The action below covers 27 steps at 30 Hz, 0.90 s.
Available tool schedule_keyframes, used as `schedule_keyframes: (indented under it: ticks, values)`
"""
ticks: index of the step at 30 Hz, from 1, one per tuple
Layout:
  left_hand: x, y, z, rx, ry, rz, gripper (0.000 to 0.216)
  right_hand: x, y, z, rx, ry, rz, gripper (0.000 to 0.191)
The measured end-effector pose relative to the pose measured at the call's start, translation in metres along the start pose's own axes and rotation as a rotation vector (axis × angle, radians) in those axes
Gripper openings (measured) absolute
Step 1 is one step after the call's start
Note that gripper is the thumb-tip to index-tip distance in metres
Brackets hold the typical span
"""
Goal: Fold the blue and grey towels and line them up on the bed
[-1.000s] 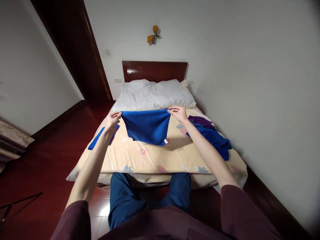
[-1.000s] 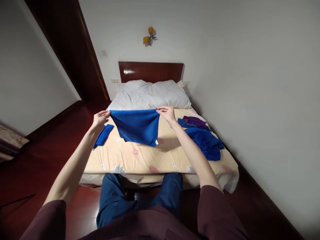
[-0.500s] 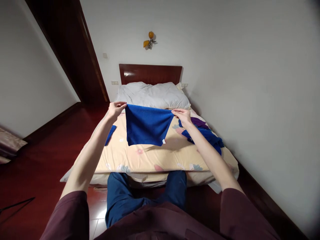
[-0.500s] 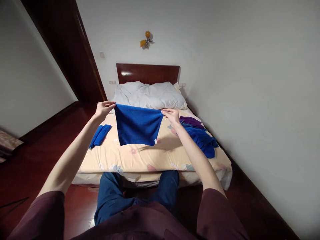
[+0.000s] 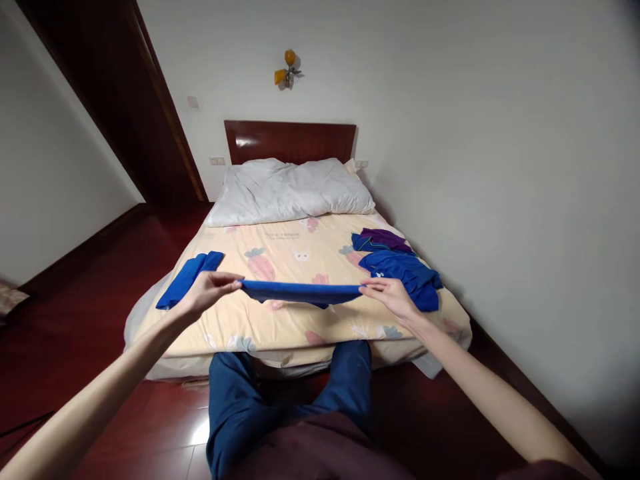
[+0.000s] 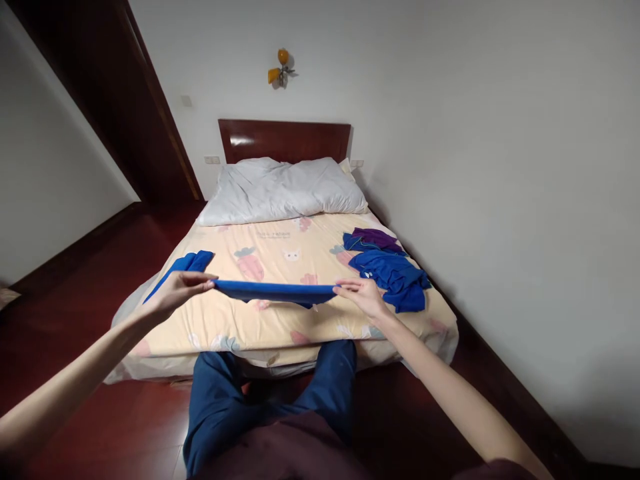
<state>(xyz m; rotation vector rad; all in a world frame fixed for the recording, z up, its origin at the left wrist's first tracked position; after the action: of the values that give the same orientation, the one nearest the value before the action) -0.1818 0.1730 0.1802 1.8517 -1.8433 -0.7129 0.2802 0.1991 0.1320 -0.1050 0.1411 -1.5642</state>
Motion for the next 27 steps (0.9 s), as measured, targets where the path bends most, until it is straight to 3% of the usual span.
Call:
schedule_keyframes:
  ticks: [3, 6, 10, 14, 18, 22, 25, 27]
  values:
    - [0.031, -0.016, 0.008, 0.017, 0.066, 0.139, 0.046, 0.026, 0.011, -0.017, -0.03, -0.118, -0.012, 0.056]
    - [0.041, -0.024, 0.008, 0.045, 0.135, 0.216, 0.045, 0.033, 0.014, -0.026, -0.066, -0.201, -0.011, 0.054]
    - [0.023, -0.03, 0.017, 0.068, 0.188, 0.259, 0.046, 0.015, 0.012, -0.034, -0.097, -0.247, -0.017, 0.051]
    - [-0.021, -0.038, 0.037, 0.089, 0.201, 0.244, 0.05, -0.029, 0.001, -0.051, -0.112, -0.251, 0.007, 0.051]
    - [-0.09, -0.034, 0.05, 0.109, 0.173, 0.112, 0.057, -0.097, -0.015, -0.061, -0.142, -0.178, -0.013, 0.051]
    - [-0.158, -0.008, 0.041, 0.117, 0.056, -0.114, 0.061, -0.16, -0.033, -0.044, -0.111, -0.011, -0.06, 0.056]
    - [-0.185, 0.011, 0.026, 0.036, -0.095, -0.272, 0.056, -0.188, -0.042, -0.023, -0.111, 0.149, -0.068, 0.059]
    - [-0.188, 0.018, 0.021, -0.027, -0.185, -0.362, 0.049, -0.196, -0.041, -0.017, -0.091, 0.247, -0.067, 0.058]
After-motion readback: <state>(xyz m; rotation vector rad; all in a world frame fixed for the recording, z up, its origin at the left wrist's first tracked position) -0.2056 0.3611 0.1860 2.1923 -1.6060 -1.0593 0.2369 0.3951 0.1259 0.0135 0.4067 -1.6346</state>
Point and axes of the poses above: each hand's wrist, its own x-axis away from the middle knuckle, its own y-axis out of the back of the hand, z = x × y, the point moved 10 cm from there along -x, towards the middle knuckle, and after that the axes turned 15 degrees about -x, right-handed, at the moved point
